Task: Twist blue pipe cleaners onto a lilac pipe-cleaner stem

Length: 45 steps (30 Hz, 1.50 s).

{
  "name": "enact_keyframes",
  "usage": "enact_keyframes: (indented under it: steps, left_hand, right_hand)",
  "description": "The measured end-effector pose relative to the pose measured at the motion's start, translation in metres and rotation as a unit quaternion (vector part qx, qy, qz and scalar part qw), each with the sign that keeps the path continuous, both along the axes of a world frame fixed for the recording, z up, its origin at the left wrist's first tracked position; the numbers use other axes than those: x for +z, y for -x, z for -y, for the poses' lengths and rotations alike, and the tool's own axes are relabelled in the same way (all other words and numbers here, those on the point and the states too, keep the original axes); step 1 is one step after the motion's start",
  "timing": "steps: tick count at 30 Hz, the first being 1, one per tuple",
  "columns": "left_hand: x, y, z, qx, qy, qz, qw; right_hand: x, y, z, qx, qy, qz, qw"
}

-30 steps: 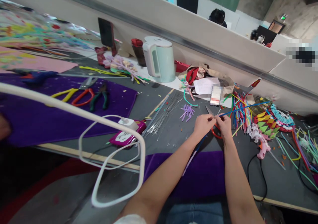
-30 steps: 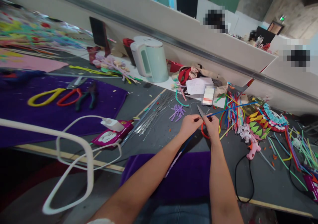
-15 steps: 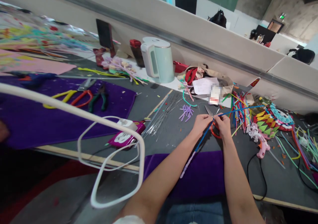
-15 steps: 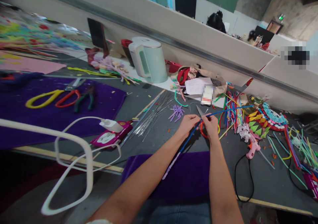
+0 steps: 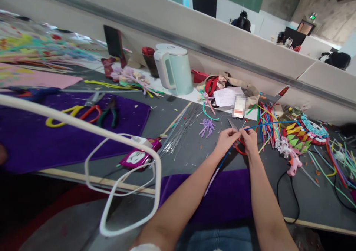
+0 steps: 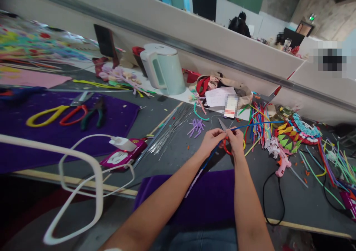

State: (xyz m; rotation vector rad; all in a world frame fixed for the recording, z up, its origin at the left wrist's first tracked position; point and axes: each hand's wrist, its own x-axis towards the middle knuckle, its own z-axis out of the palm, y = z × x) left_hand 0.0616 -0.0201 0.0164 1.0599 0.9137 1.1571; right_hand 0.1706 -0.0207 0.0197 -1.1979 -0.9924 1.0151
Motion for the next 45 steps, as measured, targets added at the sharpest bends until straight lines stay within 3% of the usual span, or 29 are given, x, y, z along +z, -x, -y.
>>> enact_keyframes:
  steps: [3,9,20,22,24,27,30,32,38,45]
  left_hand:
    - [-0.001,0.001,-0.001,-0.015,-0.008,0.018,1.000]
    - [0.003,0.006,-0.004,-0.053,0.096,0.118,0.987]
    - [0.000,0.009,-0.008,-0.179,0.240,0.282,0.912]
    - [0.001,0.008,-0.005,-0.178,0.222,0.263,0.922]
    - [0.002,0.005,-0.001,-0.149,0.171,0.209,0.951]
    - [0.002,0.001,0.006,-0.070,0.056,0.050,0.995]
    - [0.000,0.000,0.012,-0.015,-0.045,-0.113,0.992]
    - [0.000,0.000,0.014,-0.014,-0.072,-0.140,0.987]
    - [0.004,0.004,0.011,-0.095,0.034,0.038,0.994]
    - [0.004,0.008,0.011,-0.244,0.139,0.251,0.926]
  right_hand:
    - [0.001,0.000,0.001,0.015,0.011,-0.018,1.000]
    - [0.002,0.002,0.005,0.056,0.015,-0.053,0.997]
    - [0.003,0.002,0.003,0.088,-0.002,-0.129,0.988]
    - [0.002,0.001,0.003,0.073,-0.006,-0.114,0.991]
    - [0.000,-0.001,0.003,0.040,-0.029,-0.065,0.997]
    - [-0.005,-0.005,-0.001,-0.036,-0.089,0.044,0.994]
    - [-0.009,-0.007,-0.004,-0.079,-0.095,0.071,0.990]
    - [-0.010,-0.008,-0.005,-0.060,-0.063,0.021,0.996]
    - [-0.006,-0.010,-0.002,0.040,-0.011,-0.160,0.986]
    - [0.002,-0.007,0.005,0.091,-0.011,-0.232,0.968]
